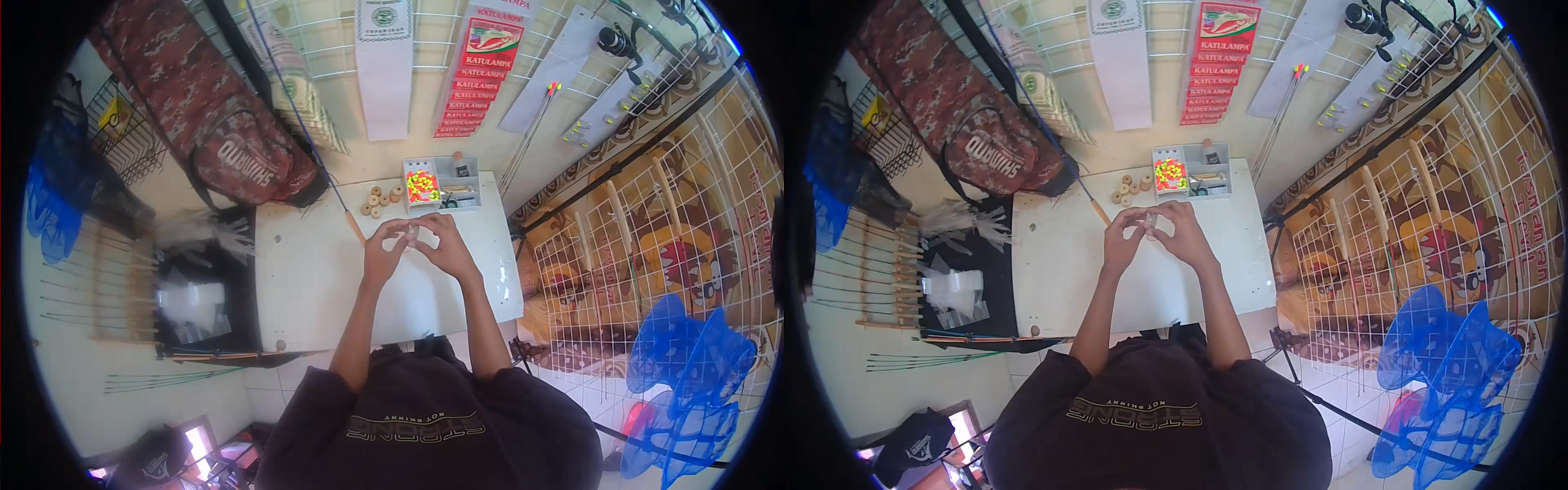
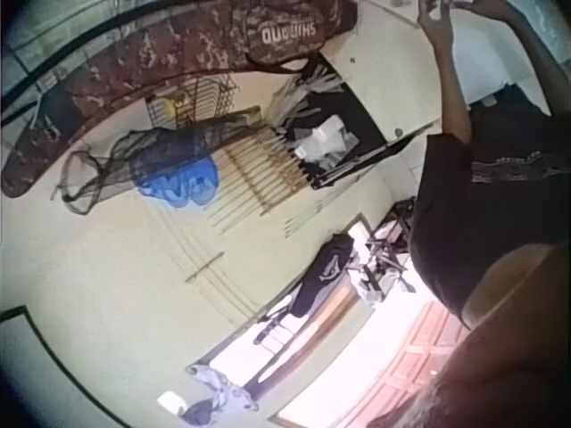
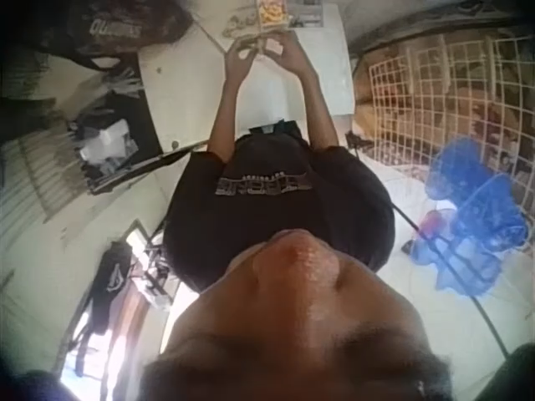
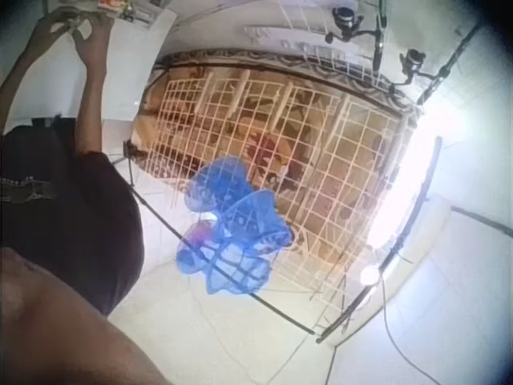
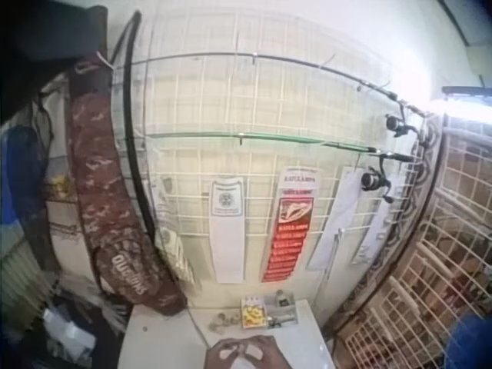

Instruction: Selecting rod components and threading beads or line onto a fishing rod tip.

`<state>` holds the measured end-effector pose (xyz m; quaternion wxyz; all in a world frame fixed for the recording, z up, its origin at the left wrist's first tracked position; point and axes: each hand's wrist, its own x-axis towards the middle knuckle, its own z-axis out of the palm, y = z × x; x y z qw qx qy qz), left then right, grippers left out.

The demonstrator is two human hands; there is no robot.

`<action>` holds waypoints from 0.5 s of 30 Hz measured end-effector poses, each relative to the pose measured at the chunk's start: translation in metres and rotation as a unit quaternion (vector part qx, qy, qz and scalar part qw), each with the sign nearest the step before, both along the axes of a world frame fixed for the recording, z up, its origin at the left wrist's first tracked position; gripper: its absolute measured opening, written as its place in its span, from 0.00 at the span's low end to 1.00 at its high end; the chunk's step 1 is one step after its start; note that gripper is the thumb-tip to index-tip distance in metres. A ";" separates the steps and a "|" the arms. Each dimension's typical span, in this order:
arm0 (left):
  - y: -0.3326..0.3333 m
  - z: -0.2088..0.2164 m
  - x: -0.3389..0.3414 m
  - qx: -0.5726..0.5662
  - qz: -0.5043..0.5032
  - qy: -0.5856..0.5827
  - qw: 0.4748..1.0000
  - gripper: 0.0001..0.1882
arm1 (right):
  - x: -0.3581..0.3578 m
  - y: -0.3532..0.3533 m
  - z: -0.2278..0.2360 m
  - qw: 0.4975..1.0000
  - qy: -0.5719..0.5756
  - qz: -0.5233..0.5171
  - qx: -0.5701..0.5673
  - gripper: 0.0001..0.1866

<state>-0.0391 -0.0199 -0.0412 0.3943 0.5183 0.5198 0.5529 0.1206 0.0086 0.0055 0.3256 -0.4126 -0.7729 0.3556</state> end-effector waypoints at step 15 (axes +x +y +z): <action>0.040 -0.019 0.057 -0.096 -0.061 0.058 0.992 0.17 | 0.065 0.047 -0.030 0.994 0.069 -0.060 -0.052 0.20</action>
